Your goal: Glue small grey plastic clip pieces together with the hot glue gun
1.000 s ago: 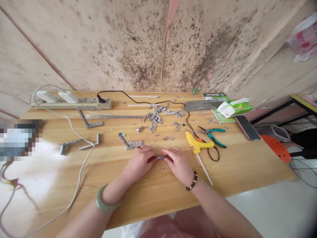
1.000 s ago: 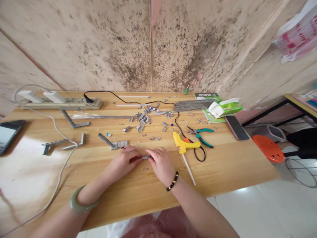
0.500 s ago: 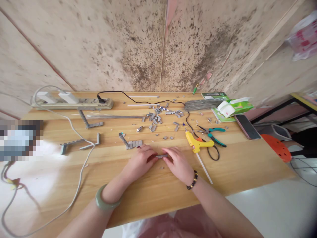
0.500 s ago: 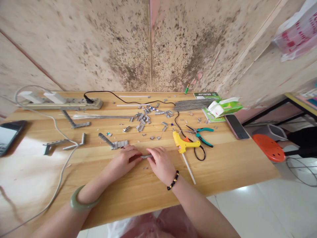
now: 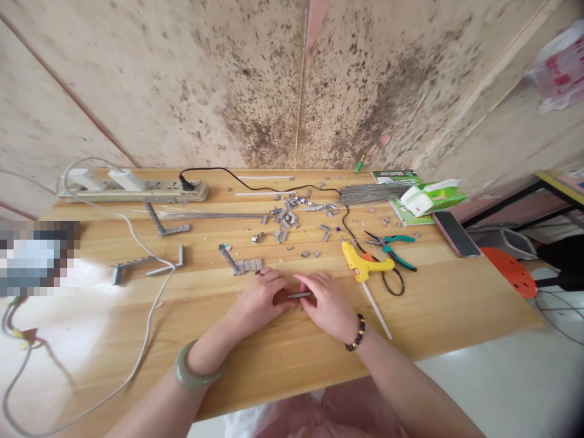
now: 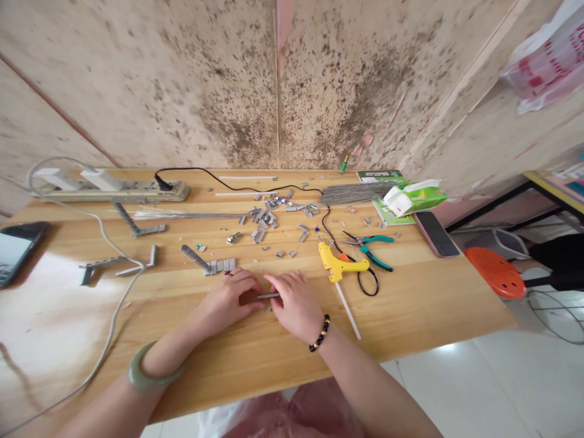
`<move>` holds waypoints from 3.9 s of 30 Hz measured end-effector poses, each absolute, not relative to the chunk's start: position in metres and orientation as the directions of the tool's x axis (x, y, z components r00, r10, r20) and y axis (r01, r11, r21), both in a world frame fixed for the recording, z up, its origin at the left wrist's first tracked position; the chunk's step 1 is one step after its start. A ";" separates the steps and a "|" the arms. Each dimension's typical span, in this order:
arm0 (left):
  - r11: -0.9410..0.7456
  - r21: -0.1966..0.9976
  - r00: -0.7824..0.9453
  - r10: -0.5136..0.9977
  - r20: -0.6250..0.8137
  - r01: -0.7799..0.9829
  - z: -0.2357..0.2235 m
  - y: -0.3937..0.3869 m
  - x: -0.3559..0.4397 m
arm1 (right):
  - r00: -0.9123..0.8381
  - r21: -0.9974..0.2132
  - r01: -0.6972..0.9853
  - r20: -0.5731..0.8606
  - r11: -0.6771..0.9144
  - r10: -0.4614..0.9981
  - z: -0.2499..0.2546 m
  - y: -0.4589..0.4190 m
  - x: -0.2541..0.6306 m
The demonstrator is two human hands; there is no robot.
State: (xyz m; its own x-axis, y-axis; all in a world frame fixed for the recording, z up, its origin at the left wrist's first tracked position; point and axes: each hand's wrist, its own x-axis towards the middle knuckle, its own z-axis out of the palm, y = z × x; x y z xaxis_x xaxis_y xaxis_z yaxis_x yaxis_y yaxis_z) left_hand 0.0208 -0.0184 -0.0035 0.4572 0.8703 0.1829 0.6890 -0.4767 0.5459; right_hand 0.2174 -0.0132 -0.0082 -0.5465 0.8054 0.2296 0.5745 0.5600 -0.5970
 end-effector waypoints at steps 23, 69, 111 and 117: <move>-0.495 0.528 0.457 0.864 0.213 0.690 -0.005 -0.021 0.019 | -0.566 -0.621 0.546 0.223 0.563 0.794 -0.009 -0.013 0.221; -0.409 0.651 0.029 0.859 0.511 0.639 0.000 -0.015 0.013 | -0.620 -0.518 0.599 0.182 0.611 0.763 -0.008 -0.001 0.218; -0.428 0.677 0.044 0.862 0.505 0.598 -0.012 -0.010 0.011 | -0.702 -0.039 0.711 0.010 0.702 0.712 -0.003 -0.013 0.205; -0.432 0.673 0.065 0.865 0.497 0.600 -0.013 -0.009 0.011 | -0.714 0.009 0.700 0.036 0.714 0.700 -0.008 -0.015 0.206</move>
